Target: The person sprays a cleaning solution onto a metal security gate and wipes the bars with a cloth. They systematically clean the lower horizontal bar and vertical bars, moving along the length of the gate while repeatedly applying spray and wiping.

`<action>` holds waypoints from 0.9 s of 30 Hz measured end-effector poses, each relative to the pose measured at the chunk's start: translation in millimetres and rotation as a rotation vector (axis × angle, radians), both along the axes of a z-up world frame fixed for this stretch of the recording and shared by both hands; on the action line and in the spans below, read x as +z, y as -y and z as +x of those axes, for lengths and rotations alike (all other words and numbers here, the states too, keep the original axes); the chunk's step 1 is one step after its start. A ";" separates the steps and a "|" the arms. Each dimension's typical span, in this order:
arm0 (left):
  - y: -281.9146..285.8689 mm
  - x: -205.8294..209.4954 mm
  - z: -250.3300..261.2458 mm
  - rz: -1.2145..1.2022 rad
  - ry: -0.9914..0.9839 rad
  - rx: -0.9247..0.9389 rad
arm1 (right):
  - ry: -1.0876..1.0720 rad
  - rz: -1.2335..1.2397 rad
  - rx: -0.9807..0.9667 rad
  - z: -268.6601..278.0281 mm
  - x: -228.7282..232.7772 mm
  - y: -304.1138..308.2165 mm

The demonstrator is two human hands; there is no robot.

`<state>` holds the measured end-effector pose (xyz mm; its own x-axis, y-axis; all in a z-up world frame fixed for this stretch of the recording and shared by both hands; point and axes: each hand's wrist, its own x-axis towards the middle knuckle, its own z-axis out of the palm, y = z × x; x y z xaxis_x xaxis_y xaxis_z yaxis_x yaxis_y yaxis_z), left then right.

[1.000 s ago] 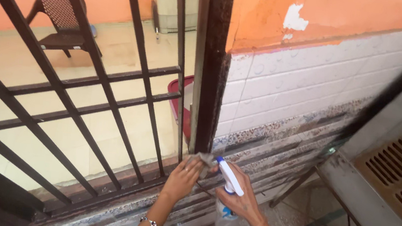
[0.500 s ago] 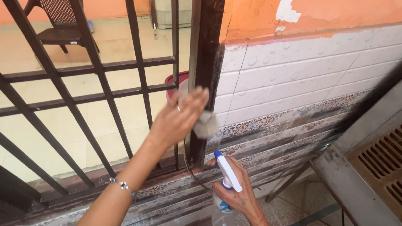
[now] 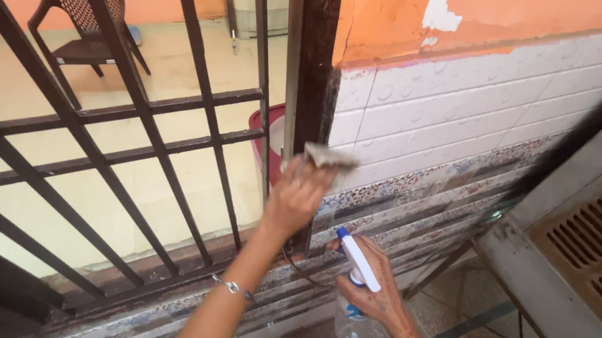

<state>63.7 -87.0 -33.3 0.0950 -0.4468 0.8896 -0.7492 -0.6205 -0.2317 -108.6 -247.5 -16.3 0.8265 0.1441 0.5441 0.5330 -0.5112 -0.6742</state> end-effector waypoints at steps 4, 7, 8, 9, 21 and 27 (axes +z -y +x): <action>-13.5 -124.0 -11.9 0.216 -0.226 0.010 | -0.057 -0.055 -0.099 3.1 6.0 1.1; -32.2 -216.7 -27.9 0.459 -0.459 0.020 | -0.028 -0.023 -0.054 1.8 9.4 -1.3; -36.5 -244.4 -40.9 0.544 -0.563 0.035 | -0.017 -0.049 -0.038 0.8 9.9 0.4; -38.6 -266.6 -57.0 0.559 -0.593 0.121 | -0.005 -0.075 -0.022 0.6 10.4 2.7; -58.6 -116.2 -121.5 -0.670 -0.453 0.179 | 0.401 -0.144 -0.018 60.0 110.8 -25.4; -57.6 -167.8 -92.4 0.045 -0.755 0.589 | 0.162 -0.270 0.416 123.2 137.8 -51.5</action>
<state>-28.7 -29.4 -201.0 0.8566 -0.1765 0.4849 -0.2813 -0.9475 0.1519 14.6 -196.0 121.5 0.5777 0.5956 0.5581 0.8147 -0.3782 -0.4396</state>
